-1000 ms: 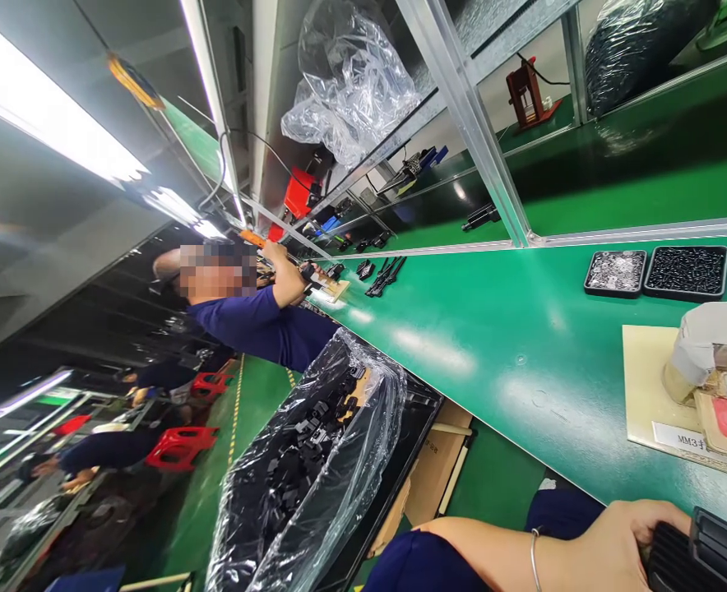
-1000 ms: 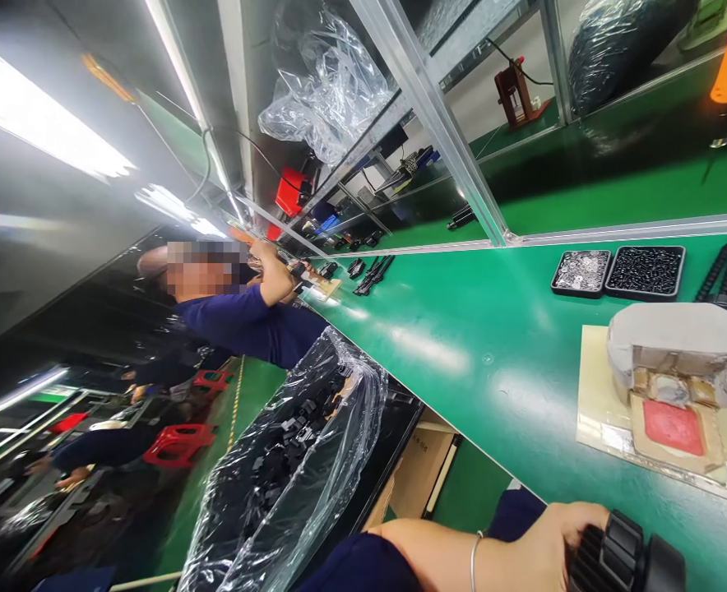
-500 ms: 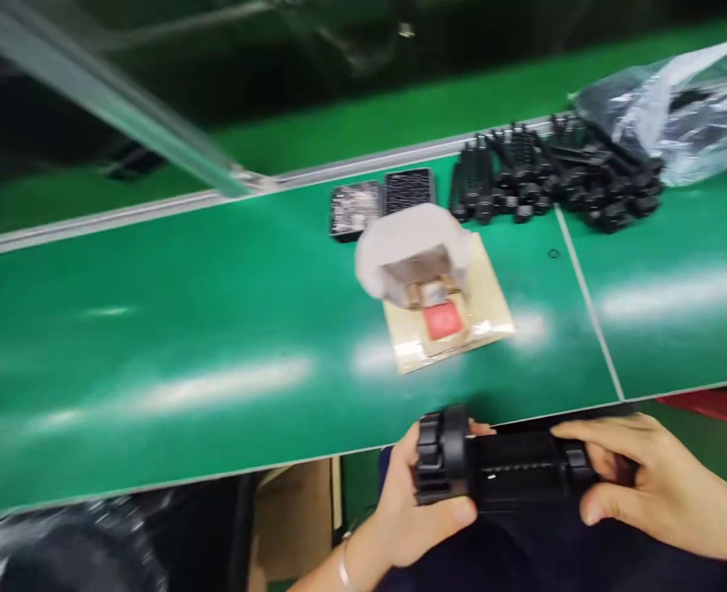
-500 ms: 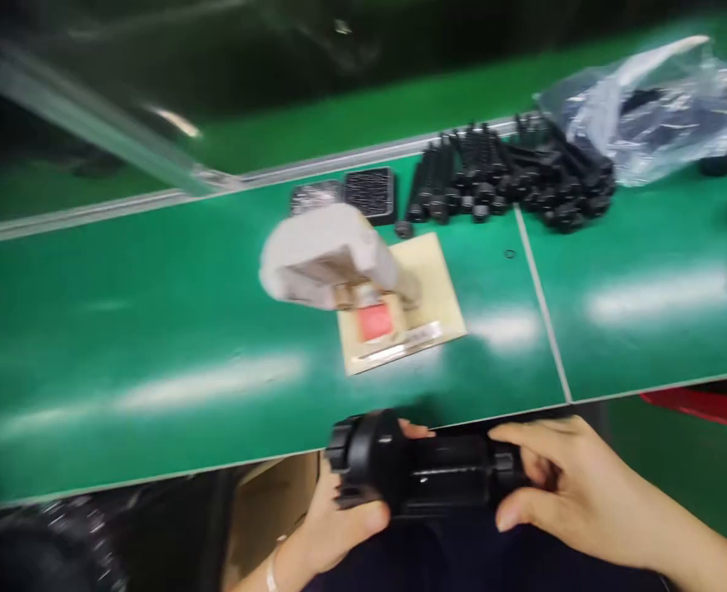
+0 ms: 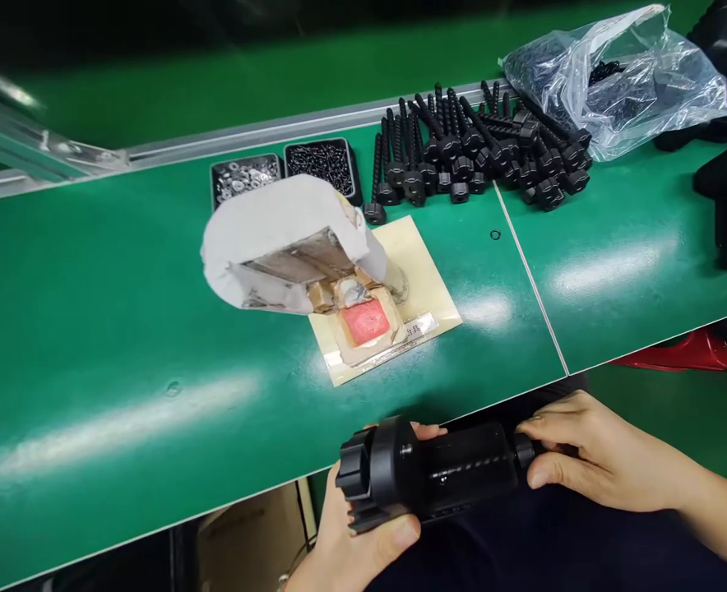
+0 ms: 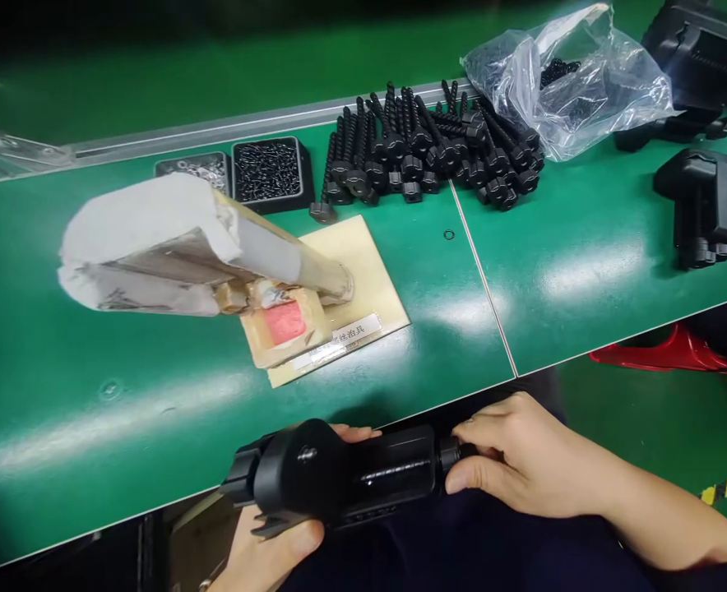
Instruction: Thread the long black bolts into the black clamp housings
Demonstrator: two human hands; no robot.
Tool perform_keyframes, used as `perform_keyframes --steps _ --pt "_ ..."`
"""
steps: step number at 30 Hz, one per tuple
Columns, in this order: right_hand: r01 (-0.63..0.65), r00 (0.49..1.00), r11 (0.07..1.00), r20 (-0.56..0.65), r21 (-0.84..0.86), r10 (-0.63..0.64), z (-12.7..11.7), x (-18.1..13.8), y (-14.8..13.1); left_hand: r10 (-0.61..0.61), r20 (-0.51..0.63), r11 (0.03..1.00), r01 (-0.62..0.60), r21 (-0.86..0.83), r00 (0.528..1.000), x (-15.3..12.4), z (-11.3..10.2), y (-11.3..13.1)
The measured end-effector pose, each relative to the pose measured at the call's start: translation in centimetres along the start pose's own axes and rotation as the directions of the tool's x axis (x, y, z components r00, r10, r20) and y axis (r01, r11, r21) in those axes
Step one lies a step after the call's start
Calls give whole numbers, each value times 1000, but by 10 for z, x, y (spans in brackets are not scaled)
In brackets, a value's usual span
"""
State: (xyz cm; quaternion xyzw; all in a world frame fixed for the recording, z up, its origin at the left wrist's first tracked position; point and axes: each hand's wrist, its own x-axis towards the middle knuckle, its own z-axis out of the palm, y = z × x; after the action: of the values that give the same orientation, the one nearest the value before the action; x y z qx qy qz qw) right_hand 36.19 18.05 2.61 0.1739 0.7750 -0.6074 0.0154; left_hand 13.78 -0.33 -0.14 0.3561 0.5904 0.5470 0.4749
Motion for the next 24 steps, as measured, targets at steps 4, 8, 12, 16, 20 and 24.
perform_keyframes --steps 4,8,12,16,20,24 --pt "47 995 999 -84 -28 -49 4 -1 0 -18 -6 1000 18 -2 1000 -2 -1 -1" --pt "1 999 1000 -44 -5 -1 2 -1 -3 -29 -17 999 29 -20 999 -3 -2 -3" --pt "10 1000 1000 11 16 -10 0 2 -5 14 14 1000 -14 12 1000 0 -2 -1" --pt "71 997 991 -24 -110 -74 4 0 -4 35 48 999 -35 -8 998 3 -1 5" --pt "74 992 964 -75 -256 -96 3 -4 -4 9 65 998 -6 -58 998 6 3 11" --pt "-14 1000 983 25 -184 19 -3 -6 -4 -35 68 989 44 -138 997 6 8 11"
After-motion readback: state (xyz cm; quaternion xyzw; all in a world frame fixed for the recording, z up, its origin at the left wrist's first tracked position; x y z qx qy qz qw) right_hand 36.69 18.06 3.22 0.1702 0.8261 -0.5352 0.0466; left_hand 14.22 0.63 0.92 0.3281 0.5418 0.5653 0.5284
